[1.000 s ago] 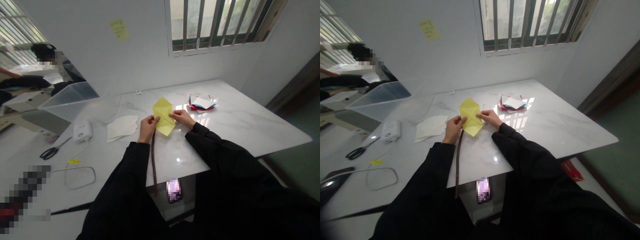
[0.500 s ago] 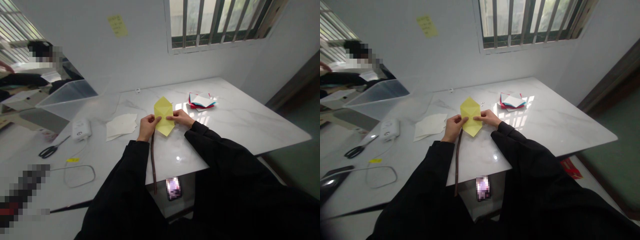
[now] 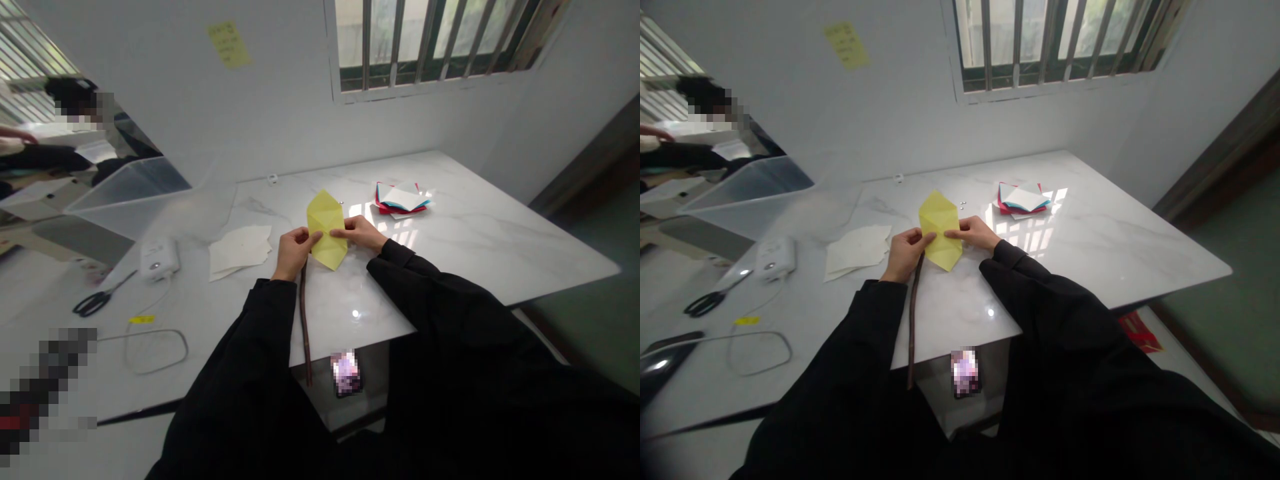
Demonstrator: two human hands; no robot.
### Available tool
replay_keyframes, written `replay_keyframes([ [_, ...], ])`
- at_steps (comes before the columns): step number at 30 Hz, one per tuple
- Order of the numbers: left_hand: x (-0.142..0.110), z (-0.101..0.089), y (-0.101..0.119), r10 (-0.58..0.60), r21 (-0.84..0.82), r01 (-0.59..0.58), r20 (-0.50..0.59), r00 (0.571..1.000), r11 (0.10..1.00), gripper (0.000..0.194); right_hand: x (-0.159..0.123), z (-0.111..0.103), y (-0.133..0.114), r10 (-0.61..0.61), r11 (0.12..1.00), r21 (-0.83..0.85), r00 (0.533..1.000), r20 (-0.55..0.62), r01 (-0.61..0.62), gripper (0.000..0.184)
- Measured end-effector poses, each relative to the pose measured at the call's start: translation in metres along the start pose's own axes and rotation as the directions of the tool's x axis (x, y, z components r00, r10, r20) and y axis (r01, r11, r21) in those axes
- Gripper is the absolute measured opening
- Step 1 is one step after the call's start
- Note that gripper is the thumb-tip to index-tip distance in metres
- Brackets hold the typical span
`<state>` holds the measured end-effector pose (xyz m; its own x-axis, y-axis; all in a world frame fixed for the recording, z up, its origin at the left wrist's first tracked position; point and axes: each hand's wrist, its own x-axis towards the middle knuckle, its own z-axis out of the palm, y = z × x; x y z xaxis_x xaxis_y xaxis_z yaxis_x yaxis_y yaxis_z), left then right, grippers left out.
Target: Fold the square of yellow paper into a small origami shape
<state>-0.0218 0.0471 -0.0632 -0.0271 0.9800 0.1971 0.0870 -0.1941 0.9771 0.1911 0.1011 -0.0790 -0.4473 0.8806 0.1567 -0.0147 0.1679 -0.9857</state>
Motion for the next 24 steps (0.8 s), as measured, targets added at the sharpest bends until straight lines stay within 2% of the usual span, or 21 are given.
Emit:
replay_keyframes([
  [10, -0.0039, 0.0021, 0.0015, -0.066, -0.029, 0.067, 0.025, 0.998, 0.997, 0.067, 0.0014, 0.0044, 0.0045, 0.004, 0.995, 0.097, 0.999, 0.038, -0.007, 0.056],
  [24, -0.0079, 0.0020, 0.0093, -0.042, 0.037, 0.042, 0.025, 0.999, 0.998, 0.065, -0.0005, 0.0066, 0.0022, -0.012, 0.999, 0.040, 0.999, 0.036, 0.011, 0.053],
])
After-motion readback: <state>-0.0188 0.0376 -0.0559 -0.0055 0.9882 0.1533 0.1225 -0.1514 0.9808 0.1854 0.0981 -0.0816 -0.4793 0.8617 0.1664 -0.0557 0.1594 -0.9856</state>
